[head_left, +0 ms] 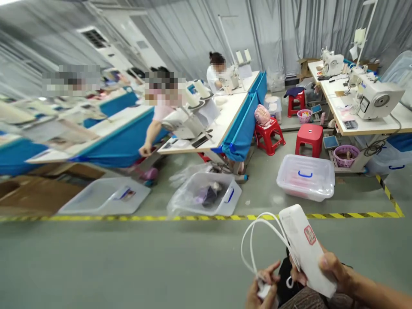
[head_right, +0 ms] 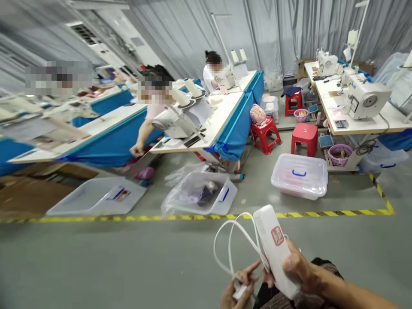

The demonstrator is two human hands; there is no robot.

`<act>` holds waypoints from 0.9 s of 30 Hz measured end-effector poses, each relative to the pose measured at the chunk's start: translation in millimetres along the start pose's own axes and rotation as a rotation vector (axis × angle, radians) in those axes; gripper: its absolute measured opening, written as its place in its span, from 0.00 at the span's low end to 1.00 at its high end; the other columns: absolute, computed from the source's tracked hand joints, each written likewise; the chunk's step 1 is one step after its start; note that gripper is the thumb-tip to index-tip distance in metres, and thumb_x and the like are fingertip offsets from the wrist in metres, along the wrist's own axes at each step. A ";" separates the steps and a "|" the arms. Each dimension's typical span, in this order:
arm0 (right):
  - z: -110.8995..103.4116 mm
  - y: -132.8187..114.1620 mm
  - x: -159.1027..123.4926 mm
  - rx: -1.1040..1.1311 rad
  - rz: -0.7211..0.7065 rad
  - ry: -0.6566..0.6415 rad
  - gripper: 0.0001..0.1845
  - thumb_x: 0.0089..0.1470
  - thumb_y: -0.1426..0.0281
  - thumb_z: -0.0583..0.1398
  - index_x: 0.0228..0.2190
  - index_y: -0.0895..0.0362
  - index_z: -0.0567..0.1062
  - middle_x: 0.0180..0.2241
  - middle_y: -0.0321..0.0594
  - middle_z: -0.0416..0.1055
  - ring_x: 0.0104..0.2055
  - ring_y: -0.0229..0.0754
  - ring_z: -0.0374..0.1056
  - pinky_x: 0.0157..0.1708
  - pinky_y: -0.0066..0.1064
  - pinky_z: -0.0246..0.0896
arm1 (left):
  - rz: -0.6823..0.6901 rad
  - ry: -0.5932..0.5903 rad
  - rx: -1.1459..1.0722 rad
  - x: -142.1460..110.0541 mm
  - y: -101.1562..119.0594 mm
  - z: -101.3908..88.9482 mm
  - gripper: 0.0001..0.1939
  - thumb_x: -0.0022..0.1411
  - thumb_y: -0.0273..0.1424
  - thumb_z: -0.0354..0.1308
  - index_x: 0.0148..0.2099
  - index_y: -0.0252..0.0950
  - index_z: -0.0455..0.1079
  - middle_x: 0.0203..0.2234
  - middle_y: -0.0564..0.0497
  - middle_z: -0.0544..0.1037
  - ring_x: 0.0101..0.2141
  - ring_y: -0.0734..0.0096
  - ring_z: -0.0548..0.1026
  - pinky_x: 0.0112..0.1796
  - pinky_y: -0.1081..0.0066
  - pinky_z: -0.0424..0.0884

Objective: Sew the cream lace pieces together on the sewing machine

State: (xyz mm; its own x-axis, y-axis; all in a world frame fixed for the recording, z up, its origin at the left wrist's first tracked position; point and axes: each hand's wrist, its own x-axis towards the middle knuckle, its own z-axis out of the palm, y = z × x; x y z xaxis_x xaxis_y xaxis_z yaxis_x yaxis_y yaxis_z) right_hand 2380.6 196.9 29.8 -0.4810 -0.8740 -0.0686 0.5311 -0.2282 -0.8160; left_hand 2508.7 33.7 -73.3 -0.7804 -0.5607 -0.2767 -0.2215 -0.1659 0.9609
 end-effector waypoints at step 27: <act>-245.3 -150.7 473.6 0.268 -0.349 1.353 0.27 0.46 0.47 0.63 0.36 0.57 0.76 0.35 0.47 0.75 0.37 0.51 0.73 0.43 0.45 0.69 | -0.888 -0.327 -0.351 745.0 180.3 88.6 0.12 0.51 0.29 0.67 0.27 0.34 0.65 0.14 0.60 0.63 0.15 0.82 0.64 0.29 0.76 0.74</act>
State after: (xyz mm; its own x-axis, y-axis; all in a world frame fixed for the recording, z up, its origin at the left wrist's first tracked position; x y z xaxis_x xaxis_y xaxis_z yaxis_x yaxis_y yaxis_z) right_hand 1901.7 -77.4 -20.5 -0.8167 0.2860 -0.5013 0.2886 -0.5498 -0.7838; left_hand 1835.5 -342.1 -105.7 -0.5504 0.1225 -0.8259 -0.6568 -0.6742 0.3377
